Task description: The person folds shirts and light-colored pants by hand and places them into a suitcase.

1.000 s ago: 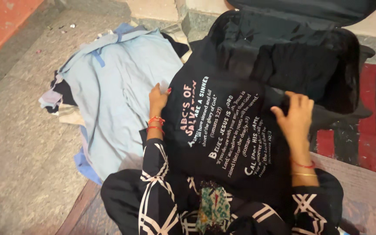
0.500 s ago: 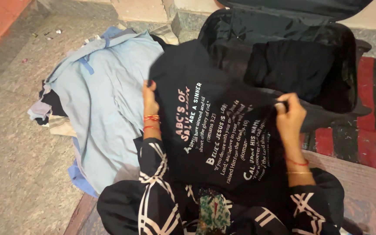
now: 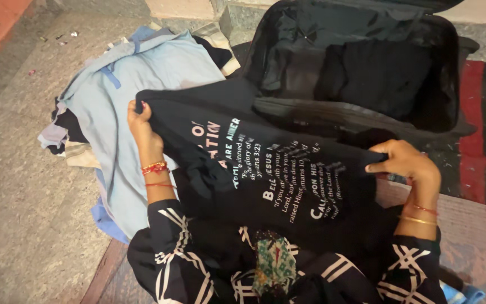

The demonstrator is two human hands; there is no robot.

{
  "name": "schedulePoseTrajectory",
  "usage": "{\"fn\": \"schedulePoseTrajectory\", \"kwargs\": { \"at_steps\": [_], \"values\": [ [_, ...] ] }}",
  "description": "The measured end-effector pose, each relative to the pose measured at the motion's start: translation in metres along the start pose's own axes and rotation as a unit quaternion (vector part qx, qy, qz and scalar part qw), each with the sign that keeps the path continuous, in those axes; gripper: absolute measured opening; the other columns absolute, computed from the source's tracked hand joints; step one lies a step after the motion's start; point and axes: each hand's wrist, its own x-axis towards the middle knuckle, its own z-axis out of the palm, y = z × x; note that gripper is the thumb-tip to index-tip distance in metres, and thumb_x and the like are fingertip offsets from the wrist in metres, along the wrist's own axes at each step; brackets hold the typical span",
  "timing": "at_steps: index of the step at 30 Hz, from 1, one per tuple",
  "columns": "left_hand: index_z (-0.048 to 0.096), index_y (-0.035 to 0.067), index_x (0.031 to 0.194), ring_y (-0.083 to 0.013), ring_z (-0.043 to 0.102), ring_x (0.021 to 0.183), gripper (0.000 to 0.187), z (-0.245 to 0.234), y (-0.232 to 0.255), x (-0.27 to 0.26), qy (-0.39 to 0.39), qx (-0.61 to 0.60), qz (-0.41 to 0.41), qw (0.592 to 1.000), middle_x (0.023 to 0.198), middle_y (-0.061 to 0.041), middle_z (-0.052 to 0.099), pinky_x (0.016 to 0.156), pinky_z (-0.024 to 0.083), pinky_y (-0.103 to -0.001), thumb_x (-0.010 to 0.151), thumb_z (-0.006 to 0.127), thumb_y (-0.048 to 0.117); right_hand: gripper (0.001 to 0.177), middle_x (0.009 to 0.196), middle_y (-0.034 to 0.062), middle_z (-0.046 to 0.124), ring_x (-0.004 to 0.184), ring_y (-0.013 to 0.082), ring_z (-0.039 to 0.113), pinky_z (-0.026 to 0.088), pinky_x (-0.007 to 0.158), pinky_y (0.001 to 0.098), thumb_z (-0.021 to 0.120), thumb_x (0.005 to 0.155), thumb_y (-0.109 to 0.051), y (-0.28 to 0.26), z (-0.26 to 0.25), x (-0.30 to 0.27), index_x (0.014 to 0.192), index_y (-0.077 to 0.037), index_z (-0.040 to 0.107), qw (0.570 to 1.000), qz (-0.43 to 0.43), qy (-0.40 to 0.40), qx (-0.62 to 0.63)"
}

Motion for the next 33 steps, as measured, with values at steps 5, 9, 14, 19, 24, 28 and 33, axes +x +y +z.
{"fn": "schedulePoseTrajectory", "kwargs": {
  "at_steps": [5, 9, 14, 19, 24, 28, 33],
  "values": [
    [0.064, 0.008, 0.101, -0.0099, 0.057, 0.084, 0.01, -0.029, -0.009, 0.005, 0.074, -0.012, 0.018, 0.997, 0.092, 0.003, 0.061, 0.08, 0.051, -0.026, 0.098, 0.065, -0.001, 0.028, 0.093, 0.01, 0.073, 0.087, 0.0188, 0.068, 0.053, 0.08, 0.0354, 0.085, 0.077, -0.005, 0.03, -0.01, -0.018, 0.101, 0.005, 0.074, 0.954, -0.098, 0.12, 0.255],
    [0.063, 0.007, 0.098, -0.0132, 0.06, 0.083, 0.007, -0.062, -0.041, 0.014, 0.126, -0.024, 0.022, 0.992, 0.09, 0.0, 0.062, 0.079, 0.054, -0.03, 0.097, 0.066, 0.0, 0.027, 0.103, 0.004, 0.071, 0.095, 0.0102, 0.066, 0.054, 0.091, 0.0253, 0.079, 0.09, -0.001, 0.014, -0.002, -0.016, 0.115, 0.002, 0.07, 0.845, -0.146, 0.272, 0.436],
    [0.061, 0.008, 0.105, -0.0103, 0.058, 0.088, 0.011, -0.093, -0.091, -0.004, 0.097, 0.072, 0.001, 0.993, 0.096, 0.002, 0.062, 0.083, 0.051, -0.026, 0.099, 0.066, 0.0, 0.032, 0.107, 0.0078, 0.072, 0.096, 0.0119, 0.069, 0.058, 0.085, 0.0273, 0.079, 0.088, -0.001, -0.037, 0.011, 0.001, 0.118, 0.0, 0.069, 0.876, -0.127, 0.383, 0.263],
    [0.059, 0.009, 0.108, -0.0113, 0.063, 0.087, 0.011, -0.093, -0.103, -0.026, 0.088, 0.067, -0.05, 0.993, 0.097, 0.0, 0.065, 0.081, 0.055, -0.028, 0.099, 0.064, 0.005, 0.007, 0.088, 0.0082, 0.076, 0.078, 0.0123, 0.071, 0.055, 0.076, 0.0298, 0.08, 0.097, -0.01, -0.04, 0.019, -0.006, 0.101, -0.005, 0.077, 0.896, -0.026, 0.425, 0.124],
    [0.065, 0.003, 0.115, -0.0122, 0.065, 0.09, 0.021, -0.075, -0.083, -0.045, 0.077, 0.11, -0.05, 0.99, 0.104, -0.003, 0.069, 0.084, 0.055, -0.028, 0.101, 0.069, 0.018, 0.042, 0.084, 0.0101, 0.081, 0.089, 0.0242, 0.075, 0.055, 0.085, 0.0401, 0.074, 0.084, -0.054, -0.015, 0.042, 0.0, 0.094, -0.014, 0.083, 0.973, 0.214, 0.075, -0.039],
    [0.072, -0.003, 0.11, -0.0134, 0.066, 0.086, 0.035, -0.051, -0.05, -0.061, 0.109, 0.243, -0.105, 0.958, 0.099, -0.006, 0.073, 0.08, 0.053, -0.028, 0.094, 0.076, 0.028, 0.074, 0.098, 0.0137, 0.079, 0.101, 0.0298, 0.075, 0.057, 0.093, 0.0437, 0.069, 0.079, -0.079, 0.036, 0.092, 0.022, 0.089, -0.008, 0.086, 0.957, 0.174, -0.143, -0.184],
    [0.074, -0.003, 0.101, -0.0123, 0.066, 0.081, 0.034, -0.05, -0.035, -0.065, 0.051, 0.313, -0.155, 0.936, 0.092, -0.005, 0.074, 0.076, 0.052, -0.028, 0.088, 0.081, 0.028, 0.063, 0.101, 0.0166, 0.074, 0.104, 0.0346, 0.068, 0.053, 0.091, 0.0445, 0.087, 0.069, -0.06, 0.055, 0.127, 0.026, 0.102, -0.007, 0.078, 0.987, 0.097, -0.032, -0.12]
  ]
}}
